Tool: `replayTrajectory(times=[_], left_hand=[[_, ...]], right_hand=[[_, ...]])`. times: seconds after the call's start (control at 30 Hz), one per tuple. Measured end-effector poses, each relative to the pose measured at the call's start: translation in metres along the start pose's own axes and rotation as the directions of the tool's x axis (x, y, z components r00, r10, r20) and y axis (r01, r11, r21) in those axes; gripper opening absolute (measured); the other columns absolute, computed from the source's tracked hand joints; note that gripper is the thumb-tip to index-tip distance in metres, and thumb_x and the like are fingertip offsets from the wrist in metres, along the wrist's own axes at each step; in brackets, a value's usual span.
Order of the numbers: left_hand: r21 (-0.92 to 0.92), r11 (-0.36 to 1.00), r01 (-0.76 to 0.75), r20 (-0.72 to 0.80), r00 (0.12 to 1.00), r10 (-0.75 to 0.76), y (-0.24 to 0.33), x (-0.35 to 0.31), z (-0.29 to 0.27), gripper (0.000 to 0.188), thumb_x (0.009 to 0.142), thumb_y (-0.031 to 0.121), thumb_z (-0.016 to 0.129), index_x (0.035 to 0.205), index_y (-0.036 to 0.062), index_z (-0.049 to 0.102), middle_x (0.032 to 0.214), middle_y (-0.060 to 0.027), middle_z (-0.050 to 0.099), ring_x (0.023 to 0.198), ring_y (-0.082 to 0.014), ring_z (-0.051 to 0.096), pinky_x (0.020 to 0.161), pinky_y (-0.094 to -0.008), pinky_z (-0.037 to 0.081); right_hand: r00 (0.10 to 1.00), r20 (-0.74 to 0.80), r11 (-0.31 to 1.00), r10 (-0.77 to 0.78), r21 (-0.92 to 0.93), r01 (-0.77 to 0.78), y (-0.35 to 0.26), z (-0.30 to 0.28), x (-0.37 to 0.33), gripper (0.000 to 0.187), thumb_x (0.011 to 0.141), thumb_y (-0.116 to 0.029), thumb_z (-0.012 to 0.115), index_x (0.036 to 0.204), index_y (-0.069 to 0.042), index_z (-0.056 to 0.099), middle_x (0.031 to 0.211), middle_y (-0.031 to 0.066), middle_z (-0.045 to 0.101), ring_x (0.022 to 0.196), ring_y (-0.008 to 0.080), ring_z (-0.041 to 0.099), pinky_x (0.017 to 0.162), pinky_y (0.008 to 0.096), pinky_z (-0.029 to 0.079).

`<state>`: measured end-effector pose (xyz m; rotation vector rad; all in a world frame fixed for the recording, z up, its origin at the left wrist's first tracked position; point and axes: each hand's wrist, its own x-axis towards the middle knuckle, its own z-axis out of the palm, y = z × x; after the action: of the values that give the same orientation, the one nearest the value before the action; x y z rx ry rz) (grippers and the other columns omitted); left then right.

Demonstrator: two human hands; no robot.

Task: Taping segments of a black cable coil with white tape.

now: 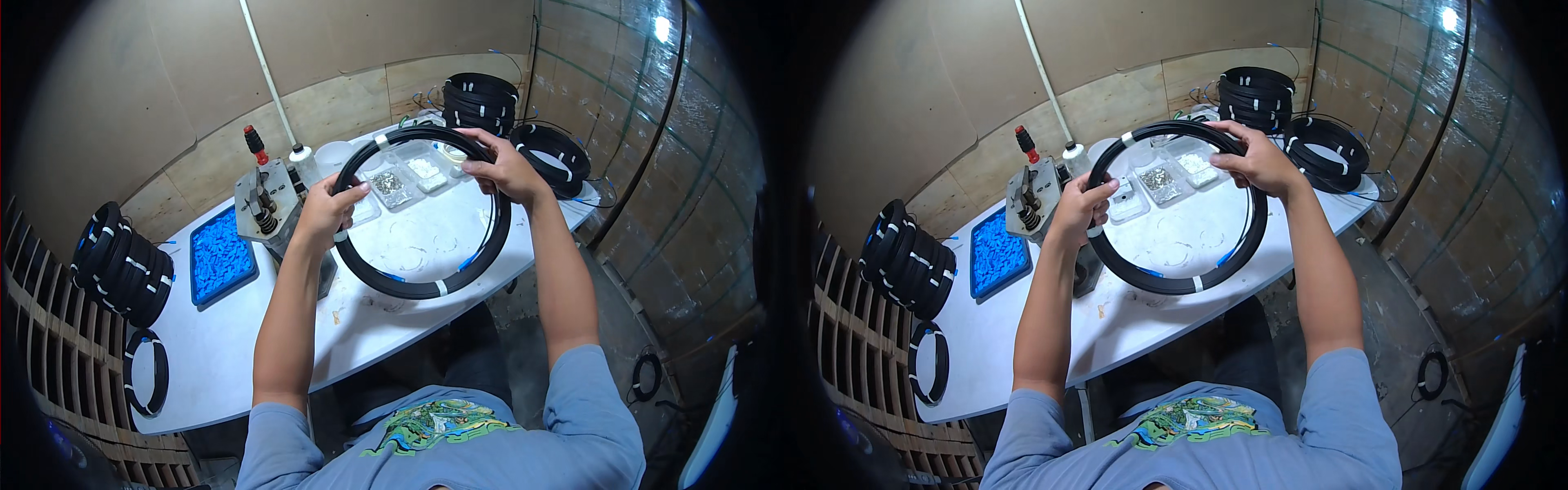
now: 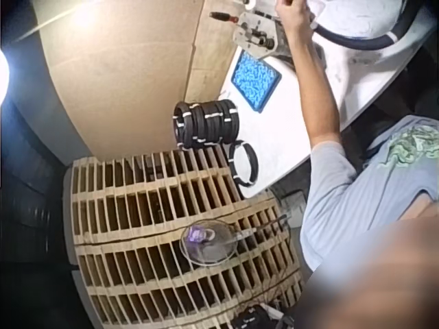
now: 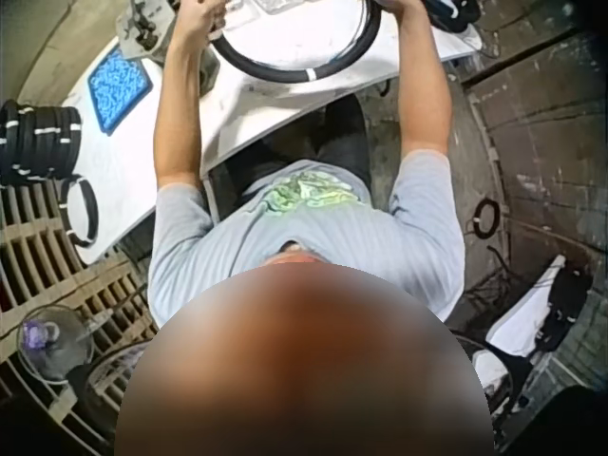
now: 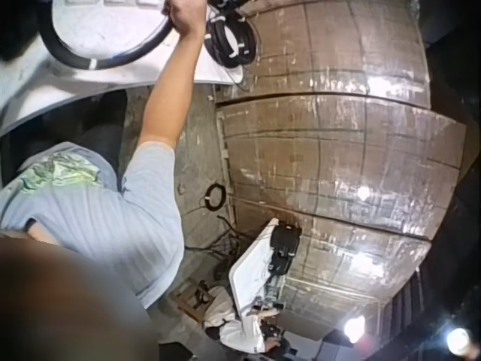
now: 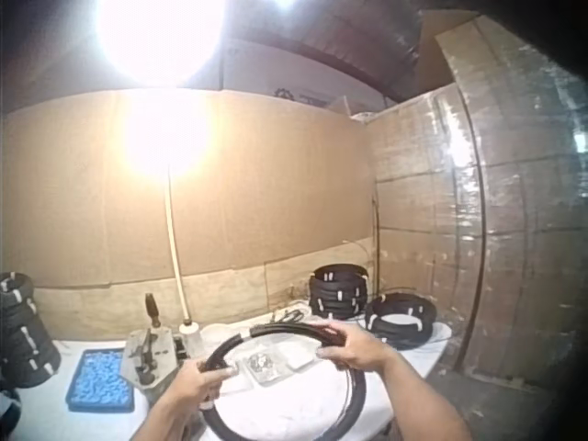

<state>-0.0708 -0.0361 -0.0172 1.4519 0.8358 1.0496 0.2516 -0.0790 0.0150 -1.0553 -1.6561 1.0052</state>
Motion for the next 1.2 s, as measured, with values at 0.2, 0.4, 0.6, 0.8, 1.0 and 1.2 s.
replayTrajectory(times=[0.2, 0.4, 0.6, 0.8, 1.0, 1.2], left_hand=[[-0.308, 0.949, -0.073, -0.187, 0.982, 0.015, -0.005, -0.005, -0.015, 0.018, 0.083, 0.015, 0.072, 0.089, 0.0117, 0.055, 0.059, 0.007, 0.04, 0.045, -0.0059, 0.038, 0.041, -0.0247, 0.03], [-0.42, 0.883, -0.212, -0.296, 0.951, 0.088, -0.02, -0.004, -0.008, 0.016, 0.086, 0.014, 0.069, 0.089, 0.0126, 0.053, 0.06, 0.0062, 0.04, 0.046, -0.0055, 0.038, 0.043, -0.024, 0.03], [-0.407, 0.882, -0.239, -0.345, 0.934, 0.094, -0.022, -0.008, 0.002, 0.017, 0.086, 0.012, 0.069, 0.088, 0.0127, 0.052, 0.061, 0.0058, 0.041, 0.046, -0.0057, 0.038, 0.042, -0.0244, 0.03], [-0.38, 0.886, -0.266, -0.231, 0.955, 0.188, -0.037, -0.005, -0.01, 0.024, 0.09, 0.026, 0.069, 0.097, 0.0073, 0.056, 0.069, 0.0011, 0.05, 0.059, -0.0118, 0.051, 0.056, -0.0272, 0.042], [0.015, 0.986, -0.165, -0.115, 0.979, 0.166, -0.001, -0.009, 0.002, 0.023, 0.089, 0.02, 0.07, 0.102, 0.0037, 0.06, 0.066, 0.0024, 0.049, 0.05, -0.0076, 0.045, 0.047, -0.0249, 0.037], [-0.312, 0.924, -0.223, -0.331, 0.937, 0.114, -0.022, -0.01, -0.002, 0.008, 0.09, 0.014, 0.063, 0.093, 0.0101, 0.056, 0.061, 0.0059, 0.034, 0.047, -0.006, 0.035, 0.045, -0.0248, 0.031]], right_hand=[[0.983, -0.173, 0.979, -0.055, 0.184, 0.087, 0.025, 0.017, -0.004, 0.049, 0.092, -0.032, 0.072, 0.128, -0.004, 0.054, 0.083, 0.0032, 0.061, 0.07, 0.0109, 0.06, 0.063, 0.0268, 0.052], [0.791, -0.608, 0.909, 0.069, 0.364, 0.201, 0.056, 0.075, -0.001, 0.036, 0.101, -0.038, 0.058, 0.116, -0.005, 0.056, 0.086, 0.0032, 0.058, 0.077, 0.0135, 0.059, 0.071, 0.0308, 0.054], [0.773, -0.632, 0.94, 0.058, 0.296, 0.171, 0.065, 0.07, 0.005, 0.039, 0.098, -0.044, 0.061, 0.106, -0.006, 0.056, 0.077, -0.001, 0.05, 0.067, 0.0093, 0.049, 0.058, 0.0269, 0.048], [0.826, -0.564, 0.947, 0.012, 0.272, 0.172, 0.061, 0.047, 0.006, 0.037, 0.097, -0.044, 0.062, 0.103, -0.007, 0.056, 0.078, -0.0011, 0.05, 0.067, 0.0081, 0.048, 0.056, 0.0253, 0.045], [0.911, -0.368, 0.966, -0.186, -0.237, 0.101, -0.001, 0.008, 0.011, 0.041, 0.093, -0.041, 0.07, 0.109, -0.004, 0.065, 0.087, 0.0013, 0.065, 0.074, 0.0096, 0.057, 0.065, 0.0259, 0.047], [0.914, -0.319, 0.958, -0.252, -0.216, 0.188, -0.014, 0.02, 0.02, 0.054, 0.086, -0.037, 0.079, 0.123, -0.001, 0.063, 0.094, 0.0036, 0.068, 0.084, 0.0102, 0.061, 0.078, 0.0251, 0.049]])
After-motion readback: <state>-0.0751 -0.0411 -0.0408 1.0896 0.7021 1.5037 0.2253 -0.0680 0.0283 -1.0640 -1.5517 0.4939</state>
